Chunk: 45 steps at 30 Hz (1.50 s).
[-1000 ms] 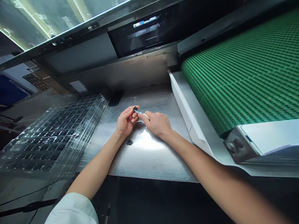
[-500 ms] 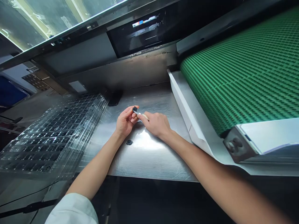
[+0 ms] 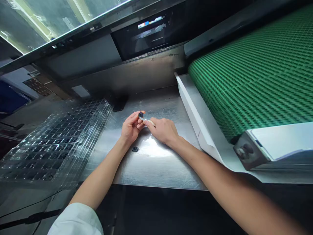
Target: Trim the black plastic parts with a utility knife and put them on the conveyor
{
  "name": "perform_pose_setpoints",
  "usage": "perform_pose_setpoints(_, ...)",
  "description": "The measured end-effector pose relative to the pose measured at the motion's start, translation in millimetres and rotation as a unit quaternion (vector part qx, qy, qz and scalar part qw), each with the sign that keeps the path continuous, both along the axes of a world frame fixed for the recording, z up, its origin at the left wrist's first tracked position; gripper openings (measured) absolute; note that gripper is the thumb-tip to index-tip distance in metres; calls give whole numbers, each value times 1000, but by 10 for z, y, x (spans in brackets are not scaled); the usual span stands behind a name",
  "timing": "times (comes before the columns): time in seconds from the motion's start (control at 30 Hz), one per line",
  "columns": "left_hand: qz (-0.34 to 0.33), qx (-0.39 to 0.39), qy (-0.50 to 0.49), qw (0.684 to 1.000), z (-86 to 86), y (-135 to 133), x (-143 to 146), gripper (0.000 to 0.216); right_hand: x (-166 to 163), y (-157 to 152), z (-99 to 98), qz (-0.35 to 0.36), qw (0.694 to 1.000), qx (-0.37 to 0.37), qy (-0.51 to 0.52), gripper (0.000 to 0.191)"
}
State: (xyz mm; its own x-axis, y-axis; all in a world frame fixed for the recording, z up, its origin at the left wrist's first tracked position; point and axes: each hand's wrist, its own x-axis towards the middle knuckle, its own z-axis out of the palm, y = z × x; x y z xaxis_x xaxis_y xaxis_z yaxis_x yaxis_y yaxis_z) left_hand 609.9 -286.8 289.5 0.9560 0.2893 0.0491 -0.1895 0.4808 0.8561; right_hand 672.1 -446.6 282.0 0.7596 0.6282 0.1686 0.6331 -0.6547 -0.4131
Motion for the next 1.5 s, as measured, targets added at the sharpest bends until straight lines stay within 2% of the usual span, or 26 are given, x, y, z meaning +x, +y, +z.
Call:
perform_pose_setpoints(0.23, -13, -7, -13, 1000, 9, 4, 0, 23, 5, -5, 1, -28, 998, 57, 0, 51)
perform_pose_setpoints(0.43, -10, -19, 7, 1000, 30, 3, 3, 17, 49, -15, -41, -34, 985, 165, 31, 55)
perform_pose_setpoints(0.67, -61, -17, 12, 998, 12, -32, -5, 21, 64, 10, -76, -15, 954, 295, 50, 60)
perform_pose_setpoints(0.8, -96, -17, 36, 995, 30, -85, -25, 16, 32, 34, -88, 25, 946, 316, 65, 53)
perform_pose_setpoints(0.9, -93, -7, 39, 995, 38, -103, -39, 22, 31, 34, -103, 49, 945, 318, 62, 50)
perform_pose_setpoints(1.03, -81, 42, 34, 995, 42, -88, -32, 31, 65, 15, -100, 31, 938, 345, 29, 47)
perform_pose_setpoints(1.1, -53, 48, 31, 997, 44, -45, -8, 31, 73, 2, -96, 16, 934, 356, 9, 45)
perform_pose_setpoints(1.2, 37, 24, 27, 999, 43, 89, 44, 23, 24, 0, -113, 61, 938, 340, -12, 39)
perform_pose_setpoints(1.3, 114, -4, 24, 993, 37, 266, 88, 21, -110, 29, -159, 205, 936, 285, -20, 26)
perform_pose_setpoints(1.4, 155, -21, 14, 988, 26, 386, 110, 25, -272, 63, -199, 321, 928, 187, -32, 20)
perform_pose_setpoints(1.5, 160, -23, 17, 987, 10, 409, 119, 24, -379, 84, -212, 346, 931, 95, -69, 19)
